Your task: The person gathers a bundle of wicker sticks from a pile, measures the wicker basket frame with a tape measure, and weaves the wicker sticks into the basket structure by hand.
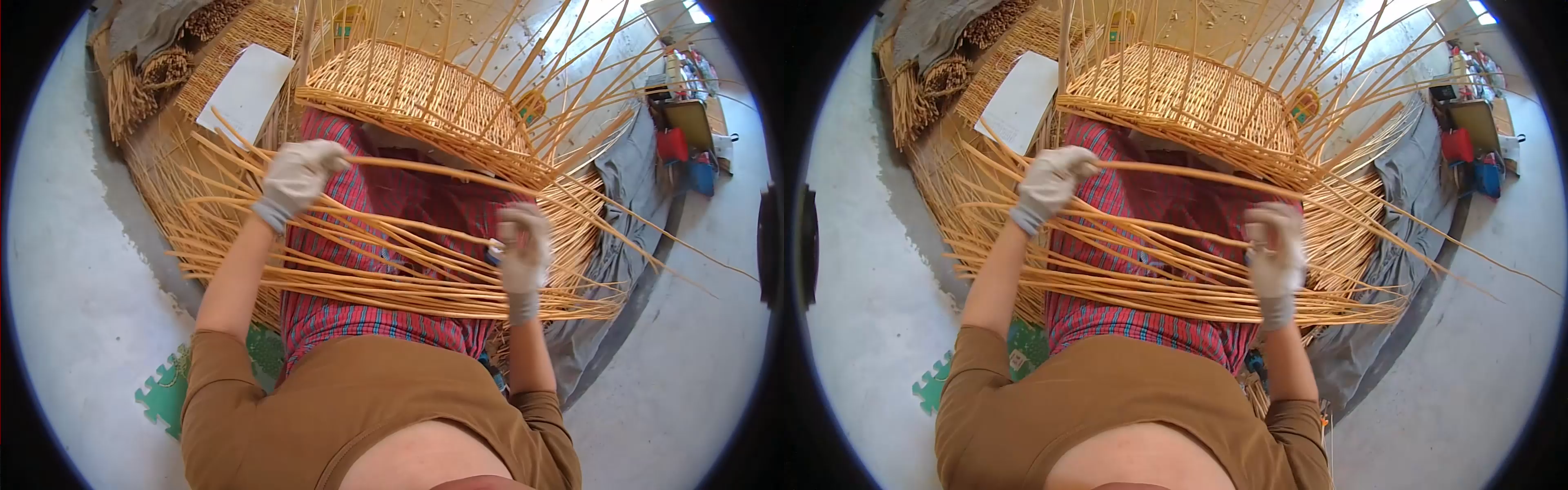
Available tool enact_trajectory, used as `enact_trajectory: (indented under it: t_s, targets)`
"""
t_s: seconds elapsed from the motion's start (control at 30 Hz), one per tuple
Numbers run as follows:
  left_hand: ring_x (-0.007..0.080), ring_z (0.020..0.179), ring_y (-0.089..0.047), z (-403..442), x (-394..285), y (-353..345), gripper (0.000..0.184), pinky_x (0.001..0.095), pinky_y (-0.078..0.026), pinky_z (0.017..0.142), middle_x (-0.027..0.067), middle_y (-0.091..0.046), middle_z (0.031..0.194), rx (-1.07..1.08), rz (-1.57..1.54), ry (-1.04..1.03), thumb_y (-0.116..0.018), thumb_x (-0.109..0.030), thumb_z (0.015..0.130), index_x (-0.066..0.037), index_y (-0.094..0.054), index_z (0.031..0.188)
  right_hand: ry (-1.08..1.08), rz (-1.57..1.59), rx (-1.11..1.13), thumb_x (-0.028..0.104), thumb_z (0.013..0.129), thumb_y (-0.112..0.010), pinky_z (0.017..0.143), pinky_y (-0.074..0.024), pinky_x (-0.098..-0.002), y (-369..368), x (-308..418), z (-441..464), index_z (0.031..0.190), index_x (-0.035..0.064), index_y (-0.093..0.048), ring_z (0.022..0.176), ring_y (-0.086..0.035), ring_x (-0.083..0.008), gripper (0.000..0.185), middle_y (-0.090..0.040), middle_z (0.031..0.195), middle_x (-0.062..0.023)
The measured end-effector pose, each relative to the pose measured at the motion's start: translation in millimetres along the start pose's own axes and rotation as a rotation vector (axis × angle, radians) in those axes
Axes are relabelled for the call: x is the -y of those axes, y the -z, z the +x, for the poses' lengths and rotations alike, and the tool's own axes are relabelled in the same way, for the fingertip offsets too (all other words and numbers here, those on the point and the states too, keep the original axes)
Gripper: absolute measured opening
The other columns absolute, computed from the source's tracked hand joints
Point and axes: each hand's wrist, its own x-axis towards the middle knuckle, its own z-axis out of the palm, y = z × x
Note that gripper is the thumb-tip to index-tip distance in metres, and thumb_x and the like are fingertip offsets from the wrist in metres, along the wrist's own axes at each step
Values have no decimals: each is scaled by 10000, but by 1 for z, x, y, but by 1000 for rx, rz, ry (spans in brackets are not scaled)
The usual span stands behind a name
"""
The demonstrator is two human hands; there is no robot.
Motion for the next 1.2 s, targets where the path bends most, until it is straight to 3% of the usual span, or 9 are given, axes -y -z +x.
enact_trajectory:
  t_s: [0.1,0.2,0.4,0.57,0.83,1.03,1.1,1.13,1.2]
  targets:
    - [241,763,-681,14,-44,-53,115,336,-540,685,70,-689,777,213,315,-483,-661,-43,793,-74,-667,903,-223,688,240,48,907,-643,985,-477,-410,-56,27,-2,1108,21,-577,1138,-595,-283,213,-632,1177,-141]
    - [262,745,-667,36,-54,-42,116,356,-527,671,68,-682,765,92,206,-604,-691,-121,796,-83,-668,903,341,800,267,74,931,-611,960,-485,-506,-41,15,30,1035,34,-526,975,-658,-306,140,-663,1046,-166]
    - [235,780,-662,74,4,-39,99,317,-537,741,112,-686,879,-596,135,-57,-668,-121,894,-78,-676,983,-54,716,-366,81,948,-599,713,-630,-283,8,-29,71,983,78,-521,934,-669,-201,86,-653,975,-117]
    - [288,1329,-456,78,-29,-131,586,348,-446,1017,174,-407,1484,-308,159,22,-564,-225,946,-115,-350,1480,-291,1038,-391,114,951,-609,762,-621,-263,-52,-83,62,972,38,-588,910,-668,-181,82,-659,1002,-98]
    - [400,806,-652,133,16,-137,421,477,-489,722,217,-681,903,-194,242,212,-482,-375,995,-43,-508,1253,-536,932,-212,77,945,-616,796,-619,-304,-55,-114,65,1012,48,-565,930,-662,-192,89,-648,1064,-104]
    - [303,648,-644,141,12,-113,417,393,-506,626,175,-624,751,90,-107,568,-403,-425,1025,-37,-529,1113,-482,935,-185,100,940,-630,779,-624,-313,-61,-123,91,1015,30,-569,906,-663,-195,119,-650,1042,-112]
    - [247,606,-634,148,78,-135,357,355,-499,591,137,-629,753,97,192,-12,-445,-379,1022,-44,-530,1108,-430,894,-200,96,939,-629,762,-624,-303,-58,-123,94,1003,19,-584,904,-661,-189,109,-650,1018,-110]
    - [149,463,-480,138,28,-113,214,297,-448,462,22,-566,711,121,-485,324,-618,-248,964,-84,-568,1092,-458,841,-190,96,945,-620,747,-618,-294,-57,-120,96,1012,21,-599,903,-663,-190,103,-653,1018,-101]
    - [129,500,-481,129,1,-97,215,283,-447,489,13,-572,740,205,-421,376,-645,-242,947,-81,-580,1074,-492,790,-194,92,940,-630,715,-614,-277,-53,-108,100,1024,16,-612,890,-666,-187,114,-654,1012,-89]
